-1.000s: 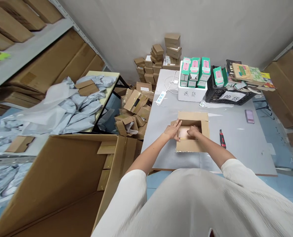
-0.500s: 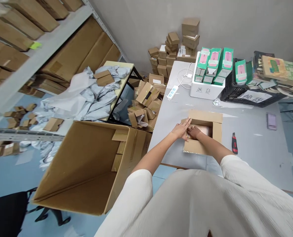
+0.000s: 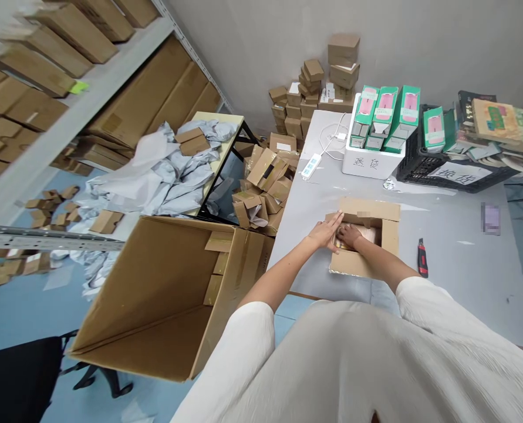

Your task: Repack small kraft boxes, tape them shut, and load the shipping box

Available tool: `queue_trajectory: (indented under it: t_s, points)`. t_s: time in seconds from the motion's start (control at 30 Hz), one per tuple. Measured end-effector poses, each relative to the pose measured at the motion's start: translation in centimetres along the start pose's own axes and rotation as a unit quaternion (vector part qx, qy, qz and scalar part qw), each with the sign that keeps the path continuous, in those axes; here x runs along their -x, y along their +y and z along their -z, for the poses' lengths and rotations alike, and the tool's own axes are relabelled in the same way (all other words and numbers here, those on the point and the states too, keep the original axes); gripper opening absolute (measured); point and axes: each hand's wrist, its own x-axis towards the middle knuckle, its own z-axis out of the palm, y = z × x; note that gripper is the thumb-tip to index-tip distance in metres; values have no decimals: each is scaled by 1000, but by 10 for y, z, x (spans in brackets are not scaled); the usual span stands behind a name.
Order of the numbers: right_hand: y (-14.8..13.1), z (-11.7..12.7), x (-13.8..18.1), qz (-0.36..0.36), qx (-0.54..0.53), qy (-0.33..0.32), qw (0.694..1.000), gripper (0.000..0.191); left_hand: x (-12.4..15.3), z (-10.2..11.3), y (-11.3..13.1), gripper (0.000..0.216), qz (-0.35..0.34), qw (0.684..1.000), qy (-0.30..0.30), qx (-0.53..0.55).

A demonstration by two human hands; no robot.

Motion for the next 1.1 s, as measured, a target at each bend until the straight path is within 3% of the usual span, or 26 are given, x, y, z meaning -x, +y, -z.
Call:
queue_trajectory:
  t_s: [0.37,0.53,0.67,0.9,1.1]
  points:
    - [17,-5,19,22,29,24,999,39,-1,-3,-4,168,-1,1000,2,12]
    - [15,-6,17,41,65,19,997,43,-1,-6,-5,169,-3,1000,7,18]
    - [12,-4,12,32,35,26,999,41,-1,-6,-5,170,6,1000,2,19]
    - [11,25,24,33,77,6,996,40,-3,-3,-4,167,17,1000,2,19]
    - [31,56,71,68,41,75,994,46,-4,-3,-6,167,7,1000,11,13]
